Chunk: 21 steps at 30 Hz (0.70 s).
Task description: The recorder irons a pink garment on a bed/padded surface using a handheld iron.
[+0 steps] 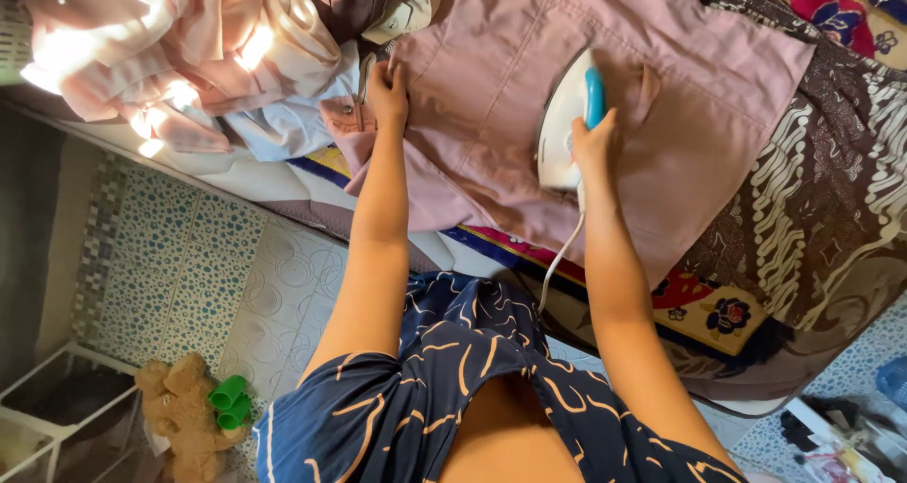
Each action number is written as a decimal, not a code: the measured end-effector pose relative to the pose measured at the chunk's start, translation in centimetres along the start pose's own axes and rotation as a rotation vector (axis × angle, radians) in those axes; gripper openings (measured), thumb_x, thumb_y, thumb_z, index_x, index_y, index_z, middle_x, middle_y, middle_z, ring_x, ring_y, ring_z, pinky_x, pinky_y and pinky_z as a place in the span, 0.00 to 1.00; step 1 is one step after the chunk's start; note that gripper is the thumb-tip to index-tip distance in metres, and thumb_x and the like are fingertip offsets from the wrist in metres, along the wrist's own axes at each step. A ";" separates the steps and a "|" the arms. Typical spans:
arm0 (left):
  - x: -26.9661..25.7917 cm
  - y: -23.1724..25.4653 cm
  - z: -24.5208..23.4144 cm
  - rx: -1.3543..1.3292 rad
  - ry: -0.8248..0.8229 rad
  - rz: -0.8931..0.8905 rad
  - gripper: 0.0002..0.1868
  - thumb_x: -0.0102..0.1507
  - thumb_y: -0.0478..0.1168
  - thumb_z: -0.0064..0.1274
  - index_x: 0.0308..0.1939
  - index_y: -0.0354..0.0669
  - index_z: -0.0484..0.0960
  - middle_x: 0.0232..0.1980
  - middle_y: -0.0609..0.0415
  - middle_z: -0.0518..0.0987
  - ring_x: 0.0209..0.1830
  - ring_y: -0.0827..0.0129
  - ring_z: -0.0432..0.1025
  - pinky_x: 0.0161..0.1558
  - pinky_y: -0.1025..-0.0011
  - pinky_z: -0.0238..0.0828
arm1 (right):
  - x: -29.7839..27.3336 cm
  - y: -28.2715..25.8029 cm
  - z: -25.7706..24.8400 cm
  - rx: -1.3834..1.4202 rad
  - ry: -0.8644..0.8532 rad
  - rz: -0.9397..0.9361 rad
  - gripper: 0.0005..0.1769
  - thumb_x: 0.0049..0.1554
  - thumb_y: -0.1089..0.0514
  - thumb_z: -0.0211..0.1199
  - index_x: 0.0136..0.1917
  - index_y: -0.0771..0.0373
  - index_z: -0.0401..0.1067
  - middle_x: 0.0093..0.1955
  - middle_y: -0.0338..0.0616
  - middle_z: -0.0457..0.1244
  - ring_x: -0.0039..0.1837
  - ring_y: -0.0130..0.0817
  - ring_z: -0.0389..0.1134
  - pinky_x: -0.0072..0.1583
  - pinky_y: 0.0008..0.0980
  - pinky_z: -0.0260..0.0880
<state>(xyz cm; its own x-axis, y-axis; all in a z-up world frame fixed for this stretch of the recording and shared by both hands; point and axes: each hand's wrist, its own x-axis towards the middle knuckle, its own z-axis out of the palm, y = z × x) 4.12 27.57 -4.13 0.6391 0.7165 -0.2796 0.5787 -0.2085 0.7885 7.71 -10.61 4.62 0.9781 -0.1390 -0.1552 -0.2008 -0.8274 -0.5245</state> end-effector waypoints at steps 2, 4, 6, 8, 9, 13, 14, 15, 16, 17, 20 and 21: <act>-2.6 3.7 -1.4 0.056 0.191 0.196 0.21 0.65 0.48 0.61 0.57 0.43 0.76 0.48 0.41 0.76 0.51 0.43 0.72 0.55 0.57 0.69 | -2.0 0.5 1.5 0.045 0.062 -0.028 0.27 0.52 0.49 0.66 0.54 0.72 0.66 0.49 0.68 0.66 0.53 0.67 0.68 0.55 0.57 0.67; -5.4 5.1 -1.1 0.113 0.382 0.385 0.27 0.62 0.44 0.63 0.61 0.40 0.71 0.56 0.37 0.75 0.58 0.41 0.69 0.57 0.55 0.65 | -3.4 -1.0 1.0 0.083 0.118 -0.060 0.29 0.49 0.49 0.66 0.55 0.73 0.65 0.48 0.68 0.66 0.51 0.67 0.68 0.54 0.56 0.68; -8.3 4.3 0.3 0.295 0.111 0.609 0.32 0.64 0.33 0.51 0.74 0.48 0.68 0.75 0.46 0.68 0.73 0.45 0.64 0.75 0.55 0.62 | -4.4 -4.6 -1.0 -0.008 -0.061 0.174 0.25 0.53 0.46 0.64 0.52 0.69 0.65 0.48 0.63 0.67 0.51 0.64 0.69 0.54 0.57 0.66; -11.0 4.0 1.7 0.560 -0.013 0.742 0.34 0.65 0.38 0.50 0.76 0.51 0.64 0.79 0.45 0.61 0.78 0.46 0.58 0.76 0.48 0.54 | -4.1 -4.2 -1.0 0.000 -0.053 0.155 0.24 0.55 0.46 0.64 0.52 0.69 0.65 0.48 0.63 0.67 0.52 0.64 0.69 0.54 0.57 0.67; -12.6 3.7 2.3 0.822 -0.140 0.873 0.36 0.66 0.43 0.50 0.79 0.53 0.60 0.83 0.44 0.54 0.82 0.46 0.52 0.77 0.41 0.46 | -4.1 -3.9 -1.0 0.007 -0.042 0.136 0.23 0.57 0.46 0.64 0.52 0.68 0.66 0.49 0.63 0.68 0.53 0.64 0.69 0.54 0.57 0.67; -14.1 5.4 -0.5 0.753 -0.421 0.565 0.39 0.66 0.59 0.45 0.78 0.54 0.53 0.81 0.48 0.48 0.82 0.48 0.44 0.74 0.36 0.35 | -6.2 -4.9 -2.2 0.003 0.027 0.050 0.24 0.58 0.47 0.65 0.54 0.69 0.64 0.48 0.65 0.67 0.51 0.65 0.69 0.51 0.57 0.68; -13.7 4.6 -0.8 0.734 -0.382 0.607 0.37 0.68 0.58 0.42 0.79 0.54 0.53 0.82 0.48 0.49 0.82 0.49 0.45 0.75 0.38 0.35 | -7.3 -6.2 -2.5 -0.032 -0.039 0.052 0.24 0.57 0.46 0.65 0.54 0.68 0.64 0.46 0.64 0.68 0.50 0.64 0.70 0.50 0.58 0.68; -13.3 3.8 -1.2 0.715 -0.342 0.648 0.36 0.71 0.57 0.40 0.80 0.53 0.52 0.82 0.48 0.49 0.82 0.50 0.46 0.76 0.40 0.35 | -8.3 -7.5 -2.7 -0.068 -0.105 0.053 0.25 0.56 0.46 0.65 0.55 0.67 0.64 0.45 0.63 0.69 0.49 0.64 0.70 0.50 0.60 0.67; -12.9 3.2 -1.4 0.715 -0.344 0.650 0.36 0.71 0.57 0.40 0.80 0.53 0.52 0.82 0.48 0.49 0.82 0.50 0.46 0.76 0.40 0.35 | -8.1 -7.8 -1.5 -0.068 -0.104 0.055 0.25 0.56 0.46 0.65 0.55 0.67 0.64 0.45 0.63 0.69 0.49 0.64 0.70 0.50 0.60 0.67; -12.5 2.5 -1.6 0.655 -0.357 0.633 0.35 0.72 0.55 0.38 0.81 0.50 0.51 0.83 0.48 0.50 0.83 0.51 0.46 0.77 0.44 0.36 | -8.0 -8.2 -0.3 -0.084 -0.115 0.036 0.24 0.56 0.47 0.65 0.54 0.67 0.65 0.45 0.64 0.69 0.49 0.64 0.70 0.49 0.60 0.68; -11.2 1.0 -1.3 0.574 -0.351 0.647 0.33 0.74 0.50 0.35 0.82 0.45 0.50 0.84 0.48 0.52 0.84 0.52 0.47 0.79 0.47 0.38 | -5.3 -7.5 4.9 0.007 -0.076 -0.001 0.24 0.55 0.49 0.64 0.55 0.69 0.64 0.46 0.67 0.68 0.50 0.64 0.71 0.51 0.57 0.70; -11.0 0.3 -1.2 0.551 -0.341 0.674 0.31 0.75 0.46 0.33 0.82 0.44 0.51 0.84 0.48 0.54 0.84 0.51 0.47 0.80 0.48 0.39 | -4.4 -6.8 7.0 0.110 -0.029 -0.013 0.25 0.55 0.51 0.63 0.56 0.72 0.63 0.47 0.69 0.68 0.51 0.64 0.71 0.53 0.56 0.70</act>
<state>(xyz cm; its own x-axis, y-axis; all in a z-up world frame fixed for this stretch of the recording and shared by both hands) -3.30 20.42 -0.14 0.9909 0.1136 -0.0726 0.1347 -0.8577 0.4963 4.39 -0.57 3.04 0.9789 -0.1118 -0.1708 -0.1946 -0.7644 -0.6147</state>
